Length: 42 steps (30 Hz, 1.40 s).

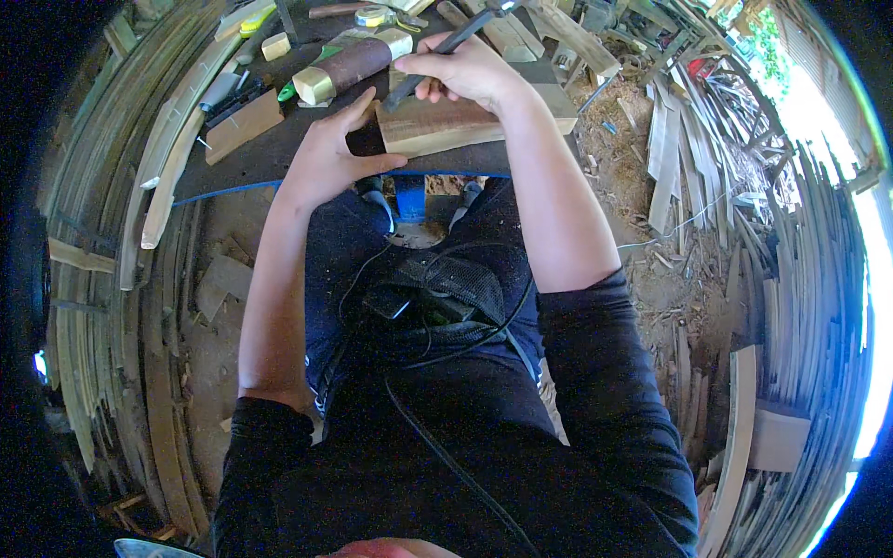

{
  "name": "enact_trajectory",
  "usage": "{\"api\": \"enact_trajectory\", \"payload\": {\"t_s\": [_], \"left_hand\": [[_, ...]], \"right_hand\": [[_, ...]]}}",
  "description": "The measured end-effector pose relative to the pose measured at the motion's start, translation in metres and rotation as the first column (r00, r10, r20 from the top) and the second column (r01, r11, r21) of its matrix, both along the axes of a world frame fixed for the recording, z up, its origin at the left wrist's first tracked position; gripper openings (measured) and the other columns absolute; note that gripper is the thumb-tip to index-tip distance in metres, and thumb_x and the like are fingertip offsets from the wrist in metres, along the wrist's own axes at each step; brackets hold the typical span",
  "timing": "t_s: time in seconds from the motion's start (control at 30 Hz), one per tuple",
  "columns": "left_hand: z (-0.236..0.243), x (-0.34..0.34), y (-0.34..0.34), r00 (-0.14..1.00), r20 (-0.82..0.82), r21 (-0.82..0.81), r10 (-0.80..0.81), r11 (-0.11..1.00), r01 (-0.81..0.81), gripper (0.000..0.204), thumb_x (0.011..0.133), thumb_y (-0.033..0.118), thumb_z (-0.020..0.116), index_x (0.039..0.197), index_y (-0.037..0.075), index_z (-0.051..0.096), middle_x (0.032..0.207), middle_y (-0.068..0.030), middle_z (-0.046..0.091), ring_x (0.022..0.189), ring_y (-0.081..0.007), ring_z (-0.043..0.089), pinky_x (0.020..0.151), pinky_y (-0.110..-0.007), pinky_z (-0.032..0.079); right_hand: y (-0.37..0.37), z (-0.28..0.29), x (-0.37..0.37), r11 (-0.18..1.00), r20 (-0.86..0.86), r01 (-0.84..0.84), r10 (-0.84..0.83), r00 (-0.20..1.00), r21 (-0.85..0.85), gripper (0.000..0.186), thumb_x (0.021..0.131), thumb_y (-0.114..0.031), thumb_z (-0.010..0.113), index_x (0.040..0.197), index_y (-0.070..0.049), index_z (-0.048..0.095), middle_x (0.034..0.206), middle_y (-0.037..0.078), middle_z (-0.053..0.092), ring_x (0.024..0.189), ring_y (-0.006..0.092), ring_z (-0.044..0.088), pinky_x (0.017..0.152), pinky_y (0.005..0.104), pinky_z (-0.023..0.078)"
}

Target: The person uses a chisel to carve and shape a rectangular piece of wood held in their left hand. They repeatedly chip away at the wood's surface and edges, rotating the piece to work on different sides. The task involves precise manual control of the chisel to remove wood shavings.

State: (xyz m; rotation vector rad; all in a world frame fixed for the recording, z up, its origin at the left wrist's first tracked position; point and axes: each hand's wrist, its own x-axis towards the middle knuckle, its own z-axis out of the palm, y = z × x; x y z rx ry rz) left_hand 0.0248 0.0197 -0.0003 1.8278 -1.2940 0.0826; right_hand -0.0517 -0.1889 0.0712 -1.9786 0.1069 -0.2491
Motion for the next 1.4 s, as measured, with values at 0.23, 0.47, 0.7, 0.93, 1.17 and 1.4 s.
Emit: {"api": "enact_trajectory", "payload": {"t_s": [0.23,0.47,0.7,0.93,1.17,1.4], "left_hand": [[0.001,-0.003,0.0,0.999,-0.046,-0.007,-0.015,1.0,0.015,0.098,0.066,0.039,0.089,0.139,-0.009,0.046,0.119,-0.0299,0.064,0.112,-0.0361,0.065,0.096,-0.037,0.05],[0.002,-0.002,-0.001,0.999,0.042,0.017,0.011,1.0,-0.012,0.096,0.065,0.038,0.089,0.137,-0.01,0.047,0.117,-0.0291,0.065,0.108,-0.0354,0.067,0.094,-0.037,0.052],[0.005,-0.003,-0.001,1.0,-0.024,0.051,-0.003,0.999,0.004,0.1,0.067,0.034,0.091,0.142,-0.01,0.042,0.128,-0.0268,0.062,0.121,-0.0328,0.061,0.104,-0.038,0.046],[0.013,-0.009,0.004,0.999,-0.039,0.073,0.014,0.997,-0.011,0.1,0.067,0.035,0.091,0.143,-0.009,0.041,0.127,-0.0269,0.062,0.122,-0.0352,0.06,0.103,-0.04,0.046],[0.009,-0.006,0.002,0.999,-0.035,0.078,0.019,0.997,-0.017,0.101,0.066,0.038,0.091,0.141,-0.011,0.043,0.126,-0.0278,0.062,0.121,-0.0353,0.06,0.103,-0.039,0.046],[0.007,-0.005,0.0,0.998,-0.067,0.045,0.005,0.999,-0.002,0.106,0.063,0.042,0.091,0.14,-0.013,0.042,0.127,-0.0321,0.059,0.122,-0.0363,0.06,0.104,-0.039,0.046]], "right_hand": [[-0.015,-0.008,0.004,0.994,-0.002,0.094,-0.094,0.996,0.053,0.029,0.086,-0.035,0.075,0.074,-0.012,0.063,0.061,0.0,0.061,0.052,0.0047,0.053,0.047,0.0194,0.037],[0.007,-0.002,0.001,1.0,0.076,0.008,-0.01,0.997,0.03,0.029,0.087,-0.035,0.075,0.079,-0.009,0.066,0.062,0.001,0.062,0.053,0.0059,0.054,0.049,0.0204,0.04],[-0.014,-0.005,0.002,0.995,-0.004,0.041,-0.041,0.999,0.088,0.027,0.086,-0.032,0.076,0.079,-0.009,0.066,0.064,0.0,0.062,0.056,0.0066,0.058,0.051,0.0212,0.042],[-0.002,-0.006,-0.001,0.999,0.041,-0.038,0.037,0.998,0.035,0.028,0.085,-0.031,0.076,0.075,-0.009,0.063,0.067,-0.003,0.057,0.062,0.0071,0.062,0.052,0.0221,0.041],[-0.001,-0.006,-0.008,0.994,0.002,-0.09,0.09,0.996,-0.055,0.036,0.087,-0.031,0.074,0.065,-0.012,0.053,0.063,-0.006,0.051,0.053,0.006,0.054,0.051,0.0216,0.038],[-0.022,-0.016,-0.004,0.996,0.099,-0.084,0.085,0.992,-0.007,0.03,0.086,-0.029,0.074,0.067,-0.011,0.059,0.062,-0.004,0.052,0.053,0.0067,0.051,0.053,0.0228,0.038]]}}
